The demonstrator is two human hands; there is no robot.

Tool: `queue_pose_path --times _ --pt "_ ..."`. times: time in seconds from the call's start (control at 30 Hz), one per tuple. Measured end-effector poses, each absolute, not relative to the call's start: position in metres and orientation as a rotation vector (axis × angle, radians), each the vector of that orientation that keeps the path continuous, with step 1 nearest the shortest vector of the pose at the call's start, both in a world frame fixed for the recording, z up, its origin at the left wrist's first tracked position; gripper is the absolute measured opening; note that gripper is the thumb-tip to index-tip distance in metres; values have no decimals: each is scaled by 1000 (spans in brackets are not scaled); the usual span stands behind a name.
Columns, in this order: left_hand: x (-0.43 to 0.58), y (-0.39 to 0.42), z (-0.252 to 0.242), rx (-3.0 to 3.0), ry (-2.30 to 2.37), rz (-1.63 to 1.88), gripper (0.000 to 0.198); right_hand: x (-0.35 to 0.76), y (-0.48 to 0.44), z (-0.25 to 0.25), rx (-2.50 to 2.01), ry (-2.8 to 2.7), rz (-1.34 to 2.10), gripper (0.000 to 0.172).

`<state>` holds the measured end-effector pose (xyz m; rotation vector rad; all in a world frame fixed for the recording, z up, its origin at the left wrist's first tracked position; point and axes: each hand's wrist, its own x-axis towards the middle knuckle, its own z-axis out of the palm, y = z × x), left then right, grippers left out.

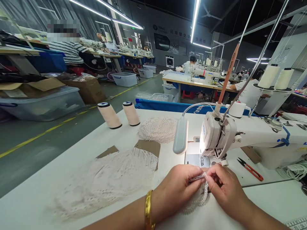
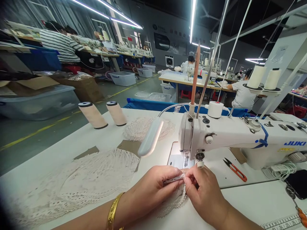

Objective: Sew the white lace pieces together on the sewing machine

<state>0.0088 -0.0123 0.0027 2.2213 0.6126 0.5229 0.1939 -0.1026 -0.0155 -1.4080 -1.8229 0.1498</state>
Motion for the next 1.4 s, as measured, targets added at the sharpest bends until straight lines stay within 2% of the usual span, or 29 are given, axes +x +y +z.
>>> queue_pose_path --times 0.1,0.2,0.53,0.73,0.87,1.0,1.17,1.4 --pt "9 -14 5 2194 653 510 35 194 -103 -16 -1370 -1856 78 17" --pt "9 -15 9 2071 662 481 21 195 -104 -16 -1349 -1884 52 17" --pt "10 -17 6 1999 717 473 25 196 -105 -20 -1370 -1883 115 18" --pt "12 -18 11 2007 707 535 11 195 -106 -19 -1356 -1881 120 17" --pt "11 -18 15 1889 562 491 21 195 -106 -17 -1351 -1869 144 17" --pt "10 -18 11 1885 670 469 13 195 -106 -16 -1377 -1853 174 18" --pt "13 -17 5 2001 690 577 16 194 -105 -15 -1373 -1840 143 19" --pt "15 -20 4 1797 703 615 10 194 -105 -12 -1419 -1826 175 20"
